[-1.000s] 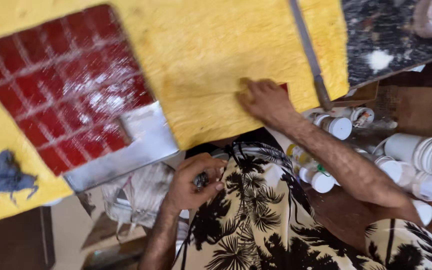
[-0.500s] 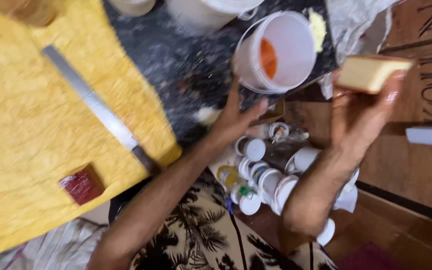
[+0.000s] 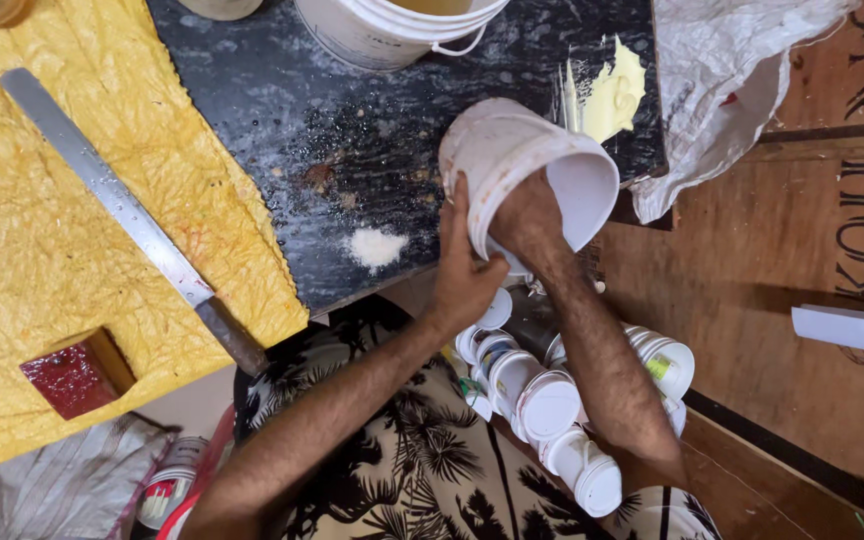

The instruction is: The person repeatedly dips a sponge into a bucket of orange liquid and wipes it onto a rectangular tray of red grid-shaped items. The person also pours liquid between containers, wipes the work surface with a cloth, and uses a metal spatula to scrape residue.

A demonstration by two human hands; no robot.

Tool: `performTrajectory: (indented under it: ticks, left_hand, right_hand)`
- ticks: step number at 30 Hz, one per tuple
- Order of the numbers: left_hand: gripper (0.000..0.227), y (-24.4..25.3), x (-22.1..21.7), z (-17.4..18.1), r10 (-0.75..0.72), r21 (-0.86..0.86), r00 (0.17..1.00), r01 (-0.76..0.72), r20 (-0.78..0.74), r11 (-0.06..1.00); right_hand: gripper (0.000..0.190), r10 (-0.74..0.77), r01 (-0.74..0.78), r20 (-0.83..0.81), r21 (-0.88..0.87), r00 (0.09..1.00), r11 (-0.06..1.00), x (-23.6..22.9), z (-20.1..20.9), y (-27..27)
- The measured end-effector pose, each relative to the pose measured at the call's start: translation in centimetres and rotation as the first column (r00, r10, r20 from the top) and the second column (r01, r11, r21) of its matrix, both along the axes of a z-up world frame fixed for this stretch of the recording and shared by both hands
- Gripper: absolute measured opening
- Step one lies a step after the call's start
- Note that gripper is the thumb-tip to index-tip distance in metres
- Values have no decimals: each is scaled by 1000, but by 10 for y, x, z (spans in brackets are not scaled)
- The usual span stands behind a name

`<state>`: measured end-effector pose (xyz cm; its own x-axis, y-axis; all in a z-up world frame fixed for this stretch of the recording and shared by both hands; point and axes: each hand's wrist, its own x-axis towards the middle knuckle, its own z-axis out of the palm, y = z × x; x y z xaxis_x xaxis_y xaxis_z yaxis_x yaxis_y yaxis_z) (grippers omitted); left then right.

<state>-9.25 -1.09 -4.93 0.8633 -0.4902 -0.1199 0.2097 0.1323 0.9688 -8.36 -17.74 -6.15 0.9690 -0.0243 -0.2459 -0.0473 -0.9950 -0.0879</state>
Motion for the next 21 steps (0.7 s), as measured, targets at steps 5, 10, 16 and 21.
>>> performTrajectory:
  ticks: [5,10,16,21]
  left_hand:
    - [105,-2,-6,3,-76,29,996,77,-52,997]
    - [108,-7,6,-7,-101,51,989,107,-113,993]
    - [106,-3,12,-26,-74,48,997,73,10,996]
    - [110,-3,3,-24,-90,54,995,88,43,995]
  right_hand:
    - [51,-286,292,-60,225,956,930,-9,-7,-5]
    - [46,-544,678,-612,728,574,-103,7,39,-7]
    - [57,-558,591,-270,598,785,542,21,73,10]
    - [66,-290,303,-119,111,950,947,12,37,16]
